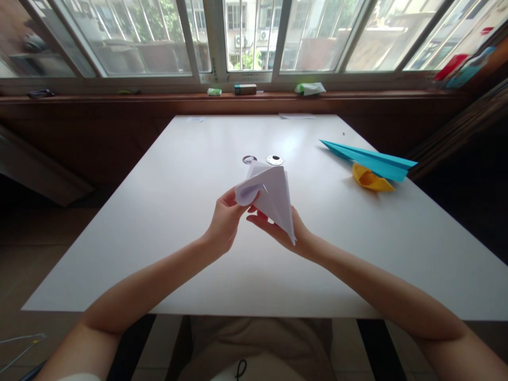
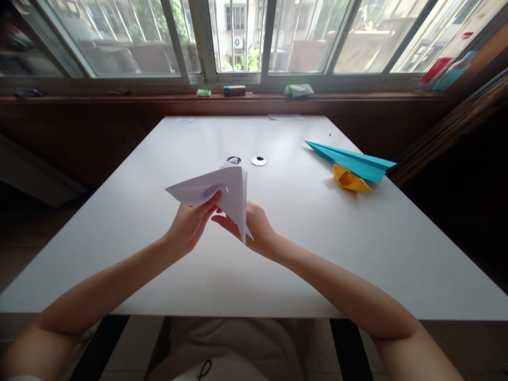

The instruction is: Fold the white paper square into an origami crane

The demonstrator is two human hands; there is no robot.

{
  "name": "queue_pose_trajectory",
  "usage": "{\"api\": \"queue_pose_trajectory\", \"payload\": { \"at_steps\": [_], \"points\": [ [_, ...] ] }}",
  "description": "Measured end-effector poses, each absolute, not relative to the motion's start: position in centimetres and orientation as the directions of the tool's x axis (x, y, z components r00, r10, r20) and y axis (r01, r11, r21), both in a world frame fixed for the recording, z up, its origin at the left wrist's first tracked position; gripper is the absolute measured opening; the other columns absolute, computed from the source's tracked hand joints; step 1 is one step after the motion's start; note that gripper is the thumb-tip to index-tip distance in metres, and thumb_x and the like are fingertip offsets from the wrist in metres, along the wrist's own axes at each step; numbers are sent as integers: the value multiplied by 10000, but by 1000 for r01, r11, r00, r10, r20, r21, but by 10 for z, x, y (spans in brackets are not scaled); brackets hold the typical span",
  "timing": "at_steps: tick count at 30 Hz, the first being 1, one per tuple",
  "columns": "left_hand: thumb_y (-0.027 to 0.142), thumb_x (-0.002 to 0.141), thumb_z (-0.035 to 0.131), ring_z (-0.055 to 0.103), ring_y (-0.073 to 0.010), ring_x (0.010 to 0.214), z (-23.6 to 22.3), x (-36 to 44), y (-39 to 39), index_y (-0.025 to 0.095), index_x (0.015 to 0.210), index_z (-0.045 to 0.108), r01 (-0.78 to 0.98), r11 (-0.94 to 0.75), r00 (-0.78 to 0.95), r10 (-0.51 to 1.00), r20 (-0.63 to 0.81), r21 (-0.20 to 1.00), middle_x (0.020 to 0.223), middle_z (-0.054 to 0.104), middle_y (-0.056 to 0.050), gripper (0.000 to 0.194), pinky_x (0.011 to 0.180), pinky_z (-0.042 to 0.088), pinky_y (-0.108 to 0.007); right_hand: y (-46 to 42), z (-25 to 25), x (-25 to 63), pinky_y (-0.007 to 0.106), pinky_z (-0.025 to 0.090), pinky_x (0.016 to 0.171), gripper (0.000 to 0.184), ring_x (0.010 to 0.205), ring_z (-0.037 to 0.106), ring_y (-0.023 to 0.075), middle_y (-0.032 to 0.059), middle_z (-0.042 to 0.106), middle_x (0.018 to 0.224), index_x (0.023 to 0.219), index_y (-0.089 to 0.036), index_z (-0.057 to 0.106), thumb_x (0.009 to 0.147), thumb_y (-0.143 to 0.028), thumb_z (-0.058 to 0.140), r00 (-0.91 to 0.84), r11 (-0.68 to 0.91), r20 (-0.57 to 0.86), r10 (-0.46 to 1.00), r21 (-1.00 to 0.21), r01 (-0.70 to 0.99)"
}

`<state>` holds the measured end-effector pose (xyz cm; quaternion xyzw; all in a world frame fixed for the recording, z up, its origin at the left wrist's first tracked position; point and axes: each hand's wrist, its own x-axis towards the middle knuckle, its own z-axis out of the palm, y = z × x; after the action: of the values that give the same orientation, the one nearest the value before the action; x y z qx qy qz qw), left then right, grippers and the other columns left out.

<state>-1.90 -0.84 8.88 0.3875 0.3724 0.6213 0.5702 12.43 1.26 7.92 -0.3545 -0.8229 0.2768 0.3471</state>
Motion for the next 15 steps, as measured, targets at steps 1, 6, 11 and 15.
{"api": "queue_pose_trajectory", "payload": {
  "at_steps": [1, 6, 11, 15],
  "points": [
    [266, 684, 713, 582, -161, 851, 90, -21, -7, 211, 897, 689, -389, -97, -66, 995, 77, 916, 856, 677, -16, 222, 796, 454, -303, 16, 84, 128, 292, 465, 633, 177, 708, 596, 176, 46, 650, 817, 868, -203, 619, 791, -356, 573, -580, 586, 274, 767, -668, 459],
    [285, 687, 699, 572, -153, 832, 97, -32, 2, 196, 867, 696, -262, 4, 64, 998, 13, 965, 837, 676, -15, 202, 814, 434, -300, 46, 114, 160, 308, 437, 624, 128, 747, 621, 226, 43, 688, 819, 807, -231, 666, 774, -303, 567, -639, 548, -195, 744, -369, 751],
    [291, 661, 712, 579, -185, 884, 100, -38, 5, 179, 874, 695, -255, 148, 180, 978, -104, 955, 930, 679, -51, 241, 845, 431, -331, 59, 141, 181, 338, 451, 694, 282, 751, 626, 204, 59, 675, 781, 871, -188, 650, 870, -373, 436, -362, 444, 257, 896, -530, 722],
    [291, 678, 703, 580, -186, 862, 102, -39, 2, 181, 876, 696, -194, 145, 200, 974, -106, 970, 917, 682, -50, 226, 834, 431, -333, 49, 146, 178, 337, 504, 726, 300, 866, 629, 199, 62, 657, 939, 912, -195, 594, 790, -468, 562, -347, 522, 399, 848, -737, 429]
  ]
}}
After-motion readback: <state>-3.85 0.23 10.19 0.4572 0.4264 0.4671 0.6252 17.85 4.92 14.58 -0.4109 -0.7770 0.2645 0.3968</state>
